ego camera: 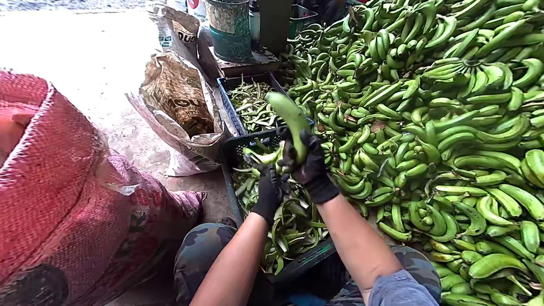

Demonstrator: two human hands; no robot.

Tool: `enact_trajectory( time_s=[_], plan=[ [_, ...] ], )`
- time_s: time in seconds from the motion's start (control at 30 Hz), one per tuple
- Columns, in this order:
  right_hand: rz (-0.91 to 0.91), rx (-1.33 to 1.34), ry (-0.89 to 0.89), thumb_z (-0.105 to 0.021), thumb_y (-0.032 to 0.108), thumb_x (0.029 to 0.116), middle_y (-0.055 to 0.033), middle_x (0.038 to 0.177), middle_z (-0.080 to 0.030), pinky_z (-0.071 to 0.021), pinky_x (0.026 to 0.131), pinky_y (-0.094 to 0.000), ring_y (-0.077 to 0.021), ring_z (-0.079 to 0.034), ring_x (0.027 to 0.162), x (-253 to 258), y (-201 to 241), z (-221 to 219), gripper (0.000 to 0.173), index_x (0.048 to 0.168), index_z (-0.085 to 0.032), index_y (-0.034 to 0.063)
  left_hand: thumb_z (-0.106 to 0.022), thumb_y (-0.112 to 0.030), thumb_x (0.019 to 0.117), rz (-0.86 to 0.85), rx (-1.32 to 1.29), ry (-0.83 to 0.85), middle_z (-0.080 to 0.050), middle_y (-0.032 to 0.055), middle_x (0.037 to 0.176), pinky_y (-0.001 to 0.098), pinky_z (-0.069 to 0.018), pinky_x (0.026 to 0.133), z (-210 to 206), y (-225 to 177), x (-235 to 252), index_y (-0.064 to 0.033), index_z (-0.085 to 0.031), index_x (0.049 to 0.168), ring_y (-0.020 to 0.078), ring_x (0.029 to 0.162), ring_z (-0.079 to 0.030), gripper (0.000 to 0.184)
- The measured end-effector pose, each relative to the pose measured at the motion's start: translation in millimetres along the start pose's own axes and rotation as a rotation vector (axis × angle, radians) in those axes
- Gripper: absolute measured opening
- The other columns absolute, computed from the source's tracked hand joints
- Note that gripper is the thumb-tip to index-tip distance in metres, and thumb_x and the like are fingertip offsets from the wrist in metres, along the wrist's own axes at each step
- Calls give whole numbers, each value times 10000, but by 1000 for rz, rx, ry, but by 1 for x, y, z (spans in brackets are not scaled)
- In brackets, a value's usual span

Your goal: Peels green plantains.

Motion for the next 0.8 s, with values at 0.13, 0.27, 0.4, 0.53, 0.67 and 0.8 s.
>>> enact_trajectory(
  time_s=[0.13,0.27,0.4,0.53,0.67,0.8],
  plan=[
    [112,-328,-70,-568,535,972,22,1051,-668,-565,708,-265,-68,-642,846,-4,45,30,473,1317,-570,211,-483,-373,1085,-48,67,52,-671,89,959,326,-544,583,-2,-22,1,-165,-443,1451,169,685,-645,422],
    [82,-447,-171,-630,421,953,-9,1090,-666,-587,660,-309,-126,-663,786,-29,62,80,468,1364,-506,234,-432,-384,1093,-188,271,187,-609,26,928,274,-500,672,-19,-37,-29,-112,-482,1423,98,721,-563,430],
    [174,-279,-405,-489,388,1038,-37,1177,-632,-599,666,-363,-188,-676,863,-49,83,119,424,1430,-408,250,-320,-382,1097,-286,511,379,-646,53,976,336,-555,740,-43,-32,-65,-99,-537,1389,137,798,-629,461],
    [278,-444,-470,-600,408,987,-60,1195,-642,-616,759,-412,-211,-689,954,-70,95,134,576,1483,-362,235,-300,-506,1084,-294,333,547,-607,13,851,285,-535,691,-76,-32,-97,-79,-584,1313,110,730,-589,561],
    [312,-511,-400,-650,376,959,-65,1173,-653,-614,759,-403,-211,-690,940,-87,97,127,597,1469,-382,221,-308,-582,1068,-436,175,577,-604,-6,784,242,-493,622,-104,-75,-134,-101,-616,1292,83,666,-548,614],
    [283,-355,-336,-696,453,916,-70,1163,-657,-615,759,-400,-221,-695,943,-96,101,114,648,1441,-383,234,-284,-394,1118,-179,527,587,-633,82,997,315,-538,657,-95,-8,-113,-93,-528,1394,134,731,-594,475]
  ],
)
Point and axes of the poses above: each hand's wrist, its own x-axis towards the middle knuckle, its own z-axis out of the back of the hand, y = z × x, the point moved 9 cm from there along x, towards the middle knuckle
